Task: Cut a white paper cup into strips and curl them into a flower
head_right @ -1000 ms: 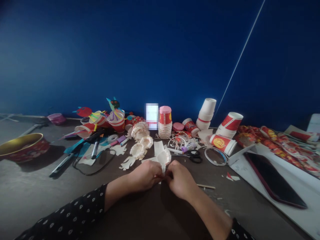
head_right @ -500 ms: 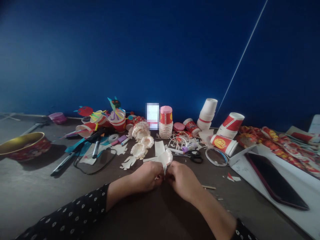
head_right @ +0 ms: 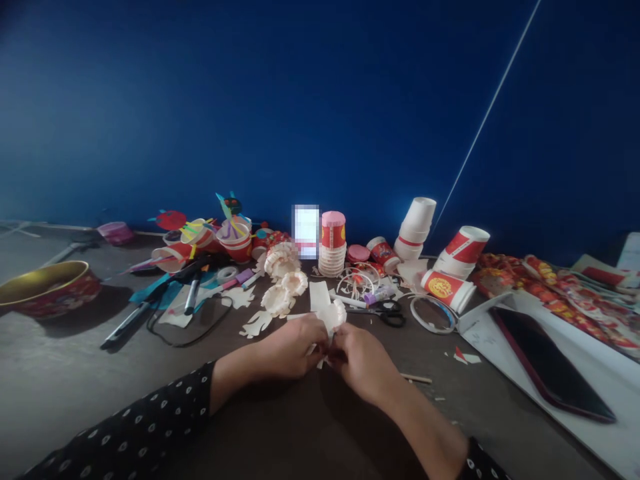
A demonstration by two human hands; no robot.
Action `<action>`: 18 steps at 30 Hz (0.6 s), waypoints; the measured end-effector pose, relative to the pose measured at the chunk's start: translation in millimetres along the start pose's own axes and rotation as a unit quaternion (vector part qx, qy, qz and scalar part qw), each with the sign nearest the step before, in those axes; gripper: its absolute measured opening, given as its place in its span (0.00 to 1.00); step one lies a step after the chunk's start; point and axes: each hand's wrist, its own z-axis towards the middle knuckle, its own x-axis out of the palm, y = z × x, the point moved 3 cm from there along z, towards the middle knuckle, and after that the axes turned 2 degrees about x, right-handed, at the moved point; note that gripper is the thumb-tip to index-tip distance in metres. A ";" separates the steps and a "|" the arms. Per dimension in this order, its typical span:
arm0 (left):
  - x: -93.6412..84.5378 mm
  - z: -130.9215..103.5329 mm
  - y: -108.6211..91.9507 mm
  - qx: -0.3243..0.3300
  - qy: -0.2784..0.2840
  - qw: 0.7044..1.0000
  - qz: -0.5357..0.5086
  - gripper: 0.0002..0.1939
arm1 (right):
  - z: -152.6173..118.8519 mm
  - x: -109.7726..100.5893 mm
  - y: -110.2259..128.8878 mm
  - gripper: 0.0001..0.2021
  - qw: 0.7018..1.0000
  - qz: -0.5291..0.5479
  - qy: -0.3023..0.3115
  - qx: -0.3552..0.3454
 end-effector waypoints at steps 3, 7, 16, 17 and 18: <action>-10.3 0.1 -1.0 0.044 -0.035 0.998 -0.005 0.08 | 0.4 -0.6 -0.1 0.07 1.000 0.000 0.001 0.014; -9.6 0.2 1.3 0.053 -0.008 0.998 -0.021 0.06 | 0.4 -2.8 2.4 0.06 1.000 0.008 0.015 0.002; 0.2 1.0 2.0 0.001 0.024 0.999 -0.048 0.07 | -0.1 -8.0 1.3 0.06 0.998 -0.005 0.052 -0.028; 0.8 1.4 2.0 -0.006 0.026 0.998 -0.051 0.07 | 0.0 -8.3 1.1 0.06 0.998 -0.003 0.054 -0.032; 1.3 1.9 2.0 -0.013 0.027 0.998 -0.054 0.07 | 0.1 -8.4 0.9 0.06 0.998 -0.001 0.056 -0.033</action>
